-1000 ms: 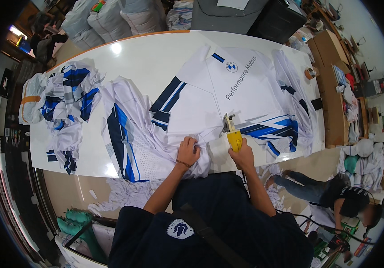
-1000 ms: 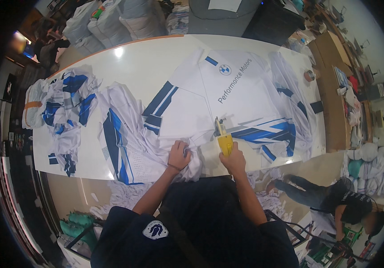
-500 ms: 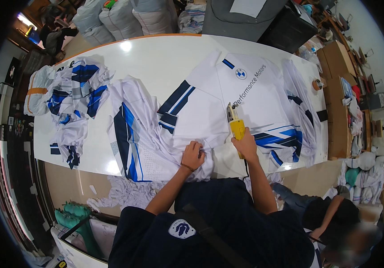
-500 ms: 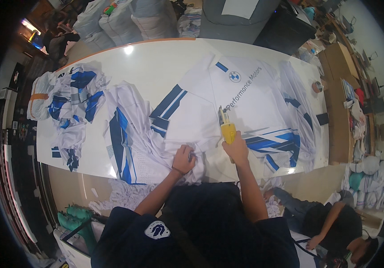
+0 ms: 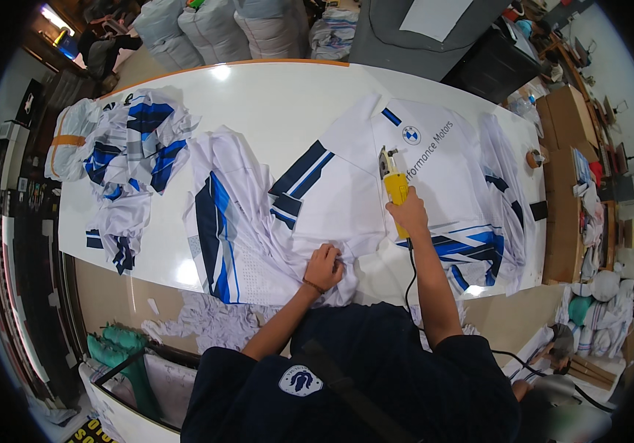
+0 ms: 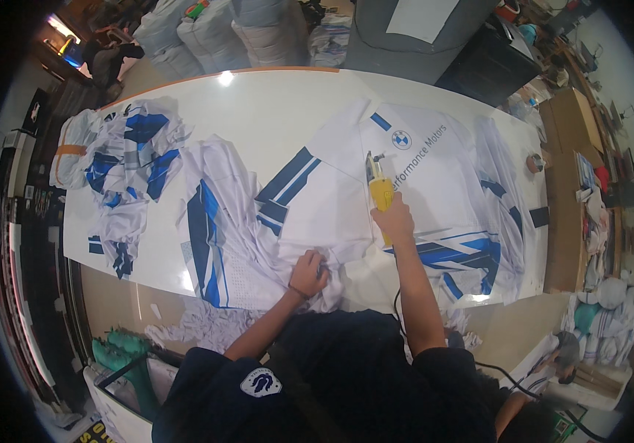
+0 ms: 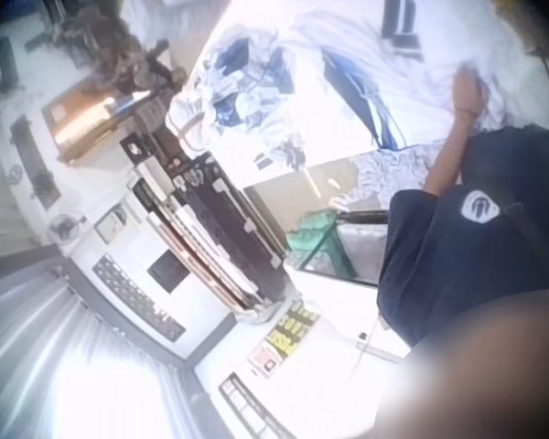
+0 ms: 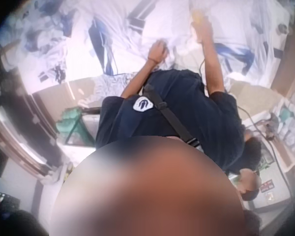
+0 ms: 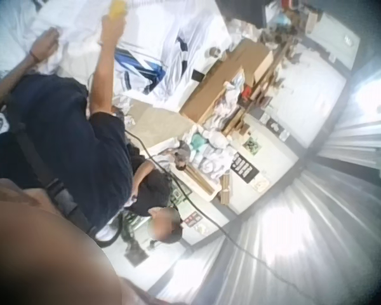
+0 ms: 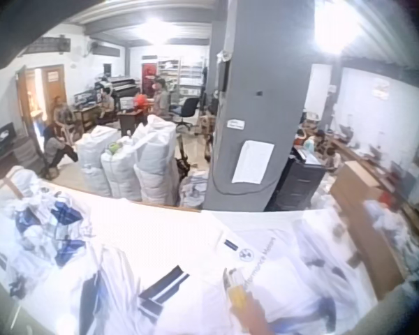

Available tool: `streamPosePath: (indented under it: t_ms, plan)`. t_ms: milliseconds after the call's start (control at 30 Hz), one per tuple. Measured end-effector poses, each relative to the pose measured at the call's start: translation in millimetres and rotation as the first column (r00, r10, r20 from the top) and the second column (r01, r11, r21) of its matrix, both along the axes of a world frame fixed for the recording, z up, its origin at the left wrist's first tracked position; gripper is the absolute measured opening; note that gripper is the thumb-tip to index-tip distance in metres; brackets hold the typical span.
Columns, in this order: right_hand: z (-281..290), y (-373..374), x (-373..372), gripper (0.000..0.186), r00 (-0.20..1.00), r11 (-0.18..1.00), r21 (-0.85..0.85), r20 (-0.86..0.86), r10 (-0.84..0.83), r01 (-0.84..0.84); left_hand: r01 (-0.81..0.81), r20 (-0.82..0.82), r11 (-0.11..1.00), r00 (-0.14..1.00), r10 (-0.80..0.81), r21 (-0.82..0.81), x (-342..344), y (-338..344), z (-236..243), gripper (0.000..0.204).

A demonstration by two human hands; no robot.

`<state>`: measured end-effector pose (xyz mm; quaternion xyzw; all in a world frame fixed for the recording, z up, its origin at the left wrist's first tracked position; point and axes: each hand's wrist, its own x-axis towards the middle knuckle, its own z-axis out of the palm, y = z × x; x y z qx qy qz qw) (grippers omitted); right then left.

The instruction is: The person uses a yellow electric fabric cutter to trim the edges of white jerseys with blue graphics on a large white table. They repeatedly smooth, align, and cut the fabric, then move the finished pieces aside.

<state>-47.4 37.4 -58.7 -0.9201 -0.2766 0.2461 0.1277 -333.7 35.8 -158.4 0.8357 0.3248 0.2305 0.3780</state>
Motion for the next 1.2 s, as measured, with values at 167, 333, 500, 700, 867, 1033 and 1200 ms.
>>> streamPosePath:
  t_ms: [167,333,500,700,867,1033,1200]
  plan:
    - [-5,38,20,0.07,1.0,1.0,-0.003,0.029,0.01,-0.01,0.016,-0.023,1.0,1.0,-0.016,0.002,-1,1,-2,0.034]
    - [-8,78,43,0.07,1.0,1.0,0.002,0.0,0.028,-0.028,0.011,-0.028,1.0,1.0,-0.011,-0.013,-1,1,-1,0.035]
    - [-8,111,58,0.07,1.0,1.0,0.005,0.008,0.025,-0.025,0.019,-0.047,1.0,0.999,-0.019,-0.012,-1,1,-2,0.036]
    - [-4,136,68,0.07,1.0,0.998,0.057,0.012,0.025,-0.026,0.033,-0.062,0.999,0.998,-0.034,-0.012,0,2,4,0.034]
    - [-2,109,80,0.057,0.991,0.978,0.209,-0.13,0.017,0.011,0.024,-0.147,1.0,0.989,-0.024,-0.004,3,1,14,0.033]
    - [37,-5,79,0.039,0.792,0.886,0.383,-0.609,0.028,0.263,-0.033,-0.349,0.998,0.937,0.014,-0.048,23,0,30,0.04]
    - [45,-150,88,0.043,0.722,0.793,0.373,-0.682,-0.117,0.481,0.144,-0.231,0.984,0.966,-0.116,0.105,84,8,37,0.054]
